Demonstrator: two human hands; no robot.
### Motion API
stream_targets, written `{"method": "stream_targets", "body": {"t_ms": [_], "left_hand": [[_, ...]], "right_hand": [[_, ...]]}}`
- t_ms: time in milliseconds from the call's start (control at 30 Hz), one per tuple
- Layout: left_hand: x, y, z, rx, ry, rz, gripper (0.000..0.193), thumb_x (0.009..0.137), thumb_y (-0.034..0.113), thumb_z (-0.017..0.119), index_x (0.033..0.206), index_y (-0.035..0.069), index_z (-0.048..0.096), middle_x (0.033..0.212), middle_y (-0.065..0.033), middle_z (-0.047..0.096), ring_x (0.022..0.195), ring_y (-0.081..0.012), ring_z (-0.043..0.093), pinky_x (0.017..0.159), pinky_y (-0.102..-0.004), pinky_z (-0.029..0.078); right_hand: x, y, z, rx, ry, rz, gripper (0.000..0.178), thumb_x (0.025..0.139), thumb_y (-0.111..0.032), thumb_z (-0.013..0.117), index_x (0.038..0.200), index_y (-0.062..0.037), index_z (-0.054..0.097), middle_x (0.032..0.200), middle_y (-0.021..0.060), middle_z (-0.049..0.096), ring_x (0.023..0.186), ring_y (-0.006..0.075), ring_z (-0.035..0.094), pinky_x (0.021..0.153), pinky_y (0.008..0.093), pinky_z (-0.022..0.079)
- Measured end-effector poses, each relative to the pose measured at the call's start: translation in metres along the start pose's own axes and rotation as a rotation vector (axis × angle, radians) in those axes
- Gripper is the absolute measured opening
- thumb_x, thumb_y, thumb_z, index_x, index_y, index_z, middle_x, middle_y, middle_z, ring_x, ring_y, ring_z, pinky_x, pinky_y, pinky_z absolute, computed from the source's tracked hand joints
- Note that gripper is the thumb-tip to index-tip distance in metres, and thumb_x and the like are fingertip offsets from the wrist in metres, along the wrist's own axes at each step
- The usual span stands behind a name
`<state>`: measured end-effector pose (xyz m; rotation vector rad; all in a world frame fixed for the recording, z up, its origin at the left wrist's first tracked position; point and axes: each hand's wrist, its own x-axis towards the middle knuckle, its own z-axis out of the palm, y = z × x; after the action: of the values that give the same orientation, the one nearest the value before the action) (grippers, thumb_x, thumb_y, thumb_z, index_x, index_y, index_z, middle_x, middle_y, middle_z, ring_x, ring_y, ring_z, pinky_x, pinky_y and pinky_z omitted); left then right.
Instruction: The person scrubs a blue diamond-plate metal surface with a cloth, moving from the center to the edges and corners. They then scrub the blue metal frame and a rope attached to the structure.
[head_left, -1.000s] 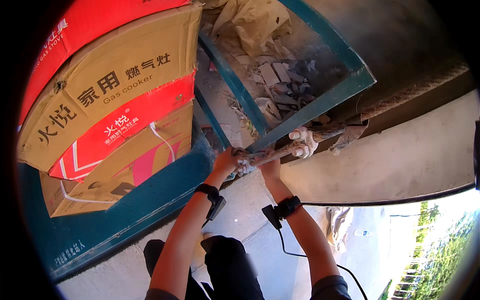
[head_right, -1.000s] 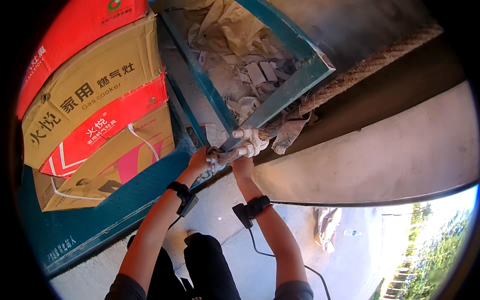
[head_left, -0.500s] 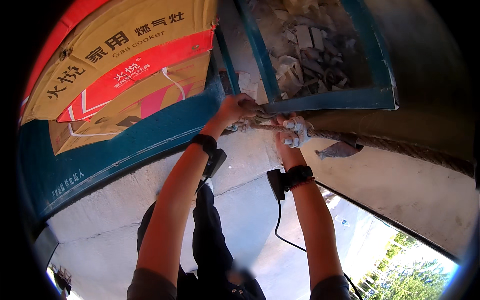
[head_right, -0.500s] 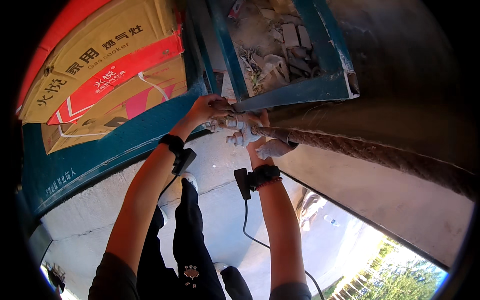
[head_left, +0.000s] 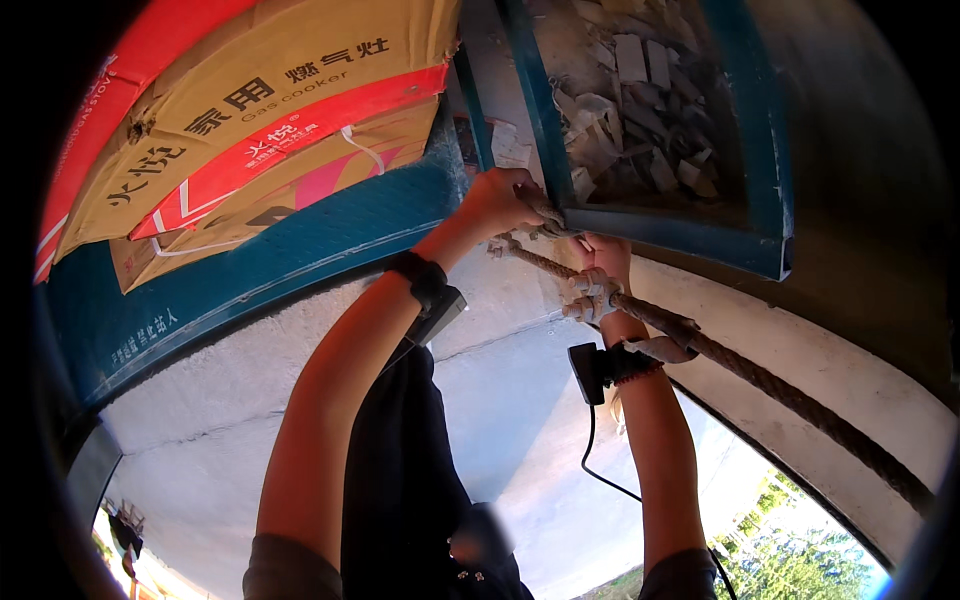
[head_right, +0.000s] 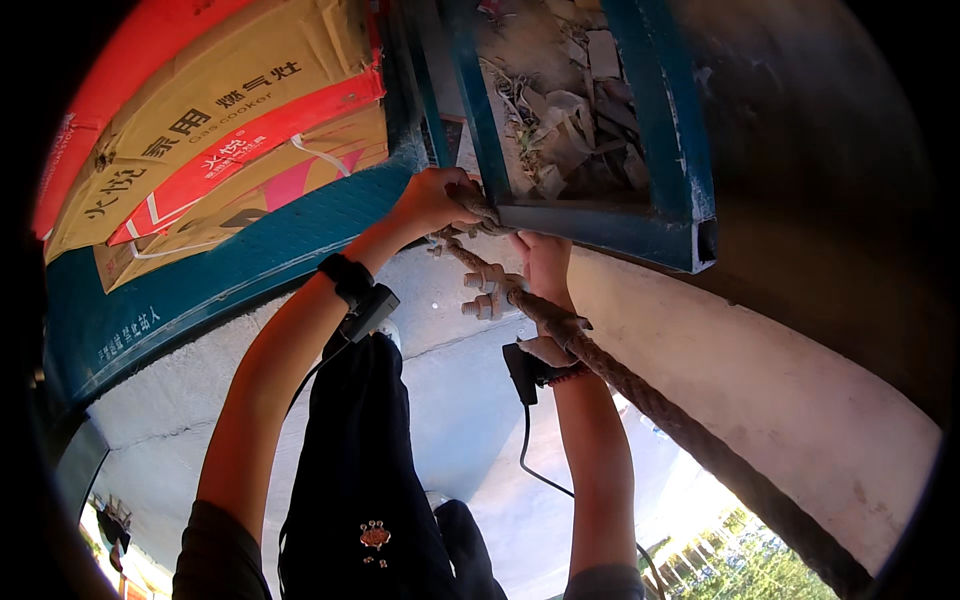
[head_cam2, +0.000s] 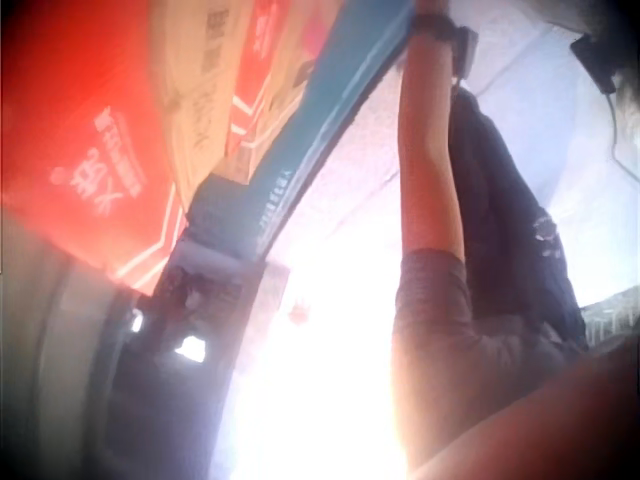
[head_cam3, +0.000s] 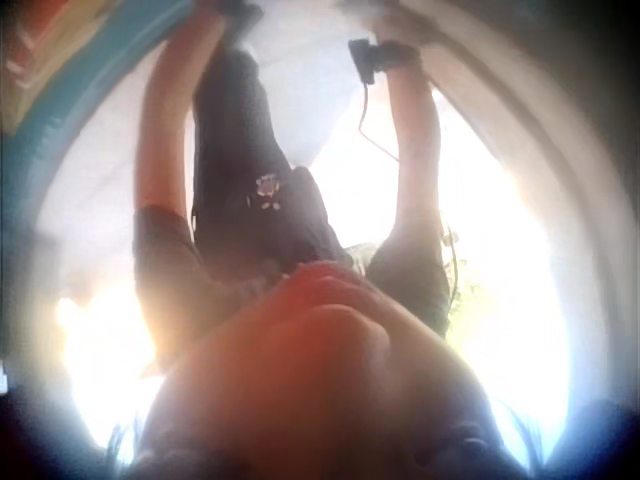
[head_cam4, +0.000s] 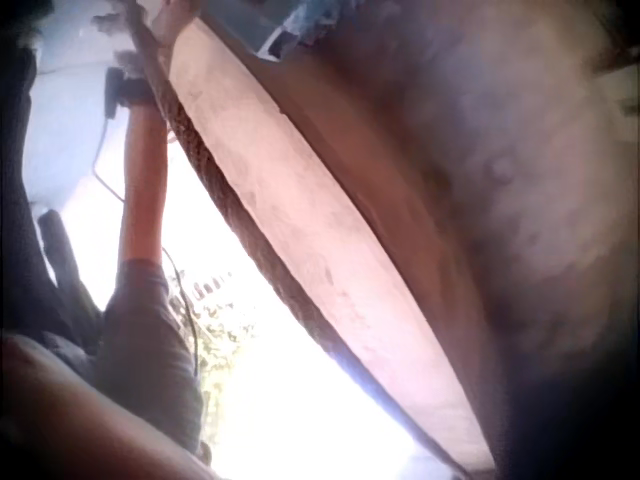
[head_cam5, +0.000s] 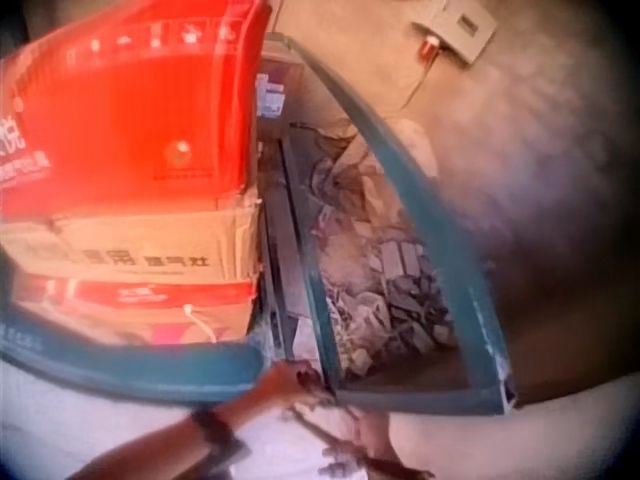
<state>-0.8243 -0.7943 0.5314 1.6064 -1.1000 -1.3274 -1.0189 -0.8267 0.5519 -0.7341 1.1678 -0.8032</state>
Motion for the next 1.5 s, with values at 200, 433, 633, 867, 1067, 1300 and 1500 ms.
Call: {"method": "stream_targets", "body": {"t_ms": [200,433,633,867,1067,1300,1500], "left_hand": [[-0.006,0.043,-0.011,-0.051,-0.042,0.025,0.034,0.057,0.012,0.08,0.087,0.004,0.066,0.078,-0.0072,0.067,0.071,-0.0151,0.063,0.066,-0.0262,0.048],[-0.021,0.095,-0.019,-0.054,-0.054,0.158,0.035,0.058,0.011,0.08,0.09,0.004,0.066,0.08,-0.0072,0.067,0.072,-0.0135,0.063,0.067,-0.026,0.049],[-0.037,0.145,-0.028,-0.113,-0.073,0.23,0.033,0.058,0.011,0.078,0.089,0.005,0.067,0.08,-0.0073,0.066,0.072,-0.0162,0.064,0.065,-0.0261,0.048],[-0.052,0.194,-0.033,-0.178,-0.111,0.278,0.036,0.061,0.01,0.081,0.092,0.003,0.064,0.086,-0.0064,0.067,0.077,-0.0134,0.064,0.07,-0.024,0.05],[-0.069,0.242,-0.037,-0.37,-0.199,0.121,0.03,0.068,0.011,0.077,0.094,0.006,0.063,0.09,-0.0049,0.065,0.083,-0.0102,0.062,0.071,-0.022,0.049],[-0.083,0.269,-0.089,-0.681,0.092,0.459,0.036,0.072,0.002,0.074,0.103,0.004,0.057,0.096,-0.0059,0.064,0.091,-0.0115,0.062,0.077,-0.0222,0.052],[-0.117,0.228,-0.113,-0.599,0.046,0.598,0.04,0.069,-0.006,0.073,0.103,0.007,0.055,0.102,-0.0028,0.058,0.1,-0.013,0.058,0.088,-0.0274,0.048]], "right_hand": [[-0.028,-0.042,0.009,-0.015,-0.001,-0.016,0.036,0.082,0.004,0.056,0.117,-0.0058,0.051,0.12,0.0105,0.052,0.112,0.0233,0.052,0.099,0.0435,0.043],[-0.063,-0.09,0.033,0.057,0.048,-0.159,0.041,0.081,0.004,0.056,0.119,-0.0058,0.048,0.121,0.0101,0.052,0.112,0.0237,0.053,0.098,0.0453,0.045],[-0.091,-0.14,0.054,-0.061,0.134,-0.2,0.039,0.081,0.004,0.05,0.119,-0.0005,0.044,0.108,0.0117,0.056,0.097,0.0199,0.057,0.086,0.0352,0.05],[-0.125,-0.191,0.064,-0.156,0.188,-0.274,0.025,0.082,-0.001,0.05,0.107,-0.0011,0.048,0.101,0.0071,0.057,0.093,0.0155,0.058,0.087,0.0329,0.049],[-0.16,-0.249,0.108,-0.273,0.149,-0.548,0.02,0.086,-0.003,0.055,0.106,-0.0011,0.052,0.098,0.0072,0.06,0.095,0.0134,0.058,0.085,0.0285,0.048],[-0.154,-0.296,0.144,-0.349,-0.241,-0.623,0.018,0.088,-0.003,0.055,0.106,-0.0035,0.053,0.098,0.0038,0.057,0.093,0.0122,0.055,0.089,0.0287,0.043],[-0.173,-0.264,0.132,-0.361,-0.399,-0.445,0.023,0.078,0.001,0.06,0.1,-0.0013,0.055,0.096,0.0048,0.056,0.095,0.0119,0.053,0.089,0.0246,0.039]]}}
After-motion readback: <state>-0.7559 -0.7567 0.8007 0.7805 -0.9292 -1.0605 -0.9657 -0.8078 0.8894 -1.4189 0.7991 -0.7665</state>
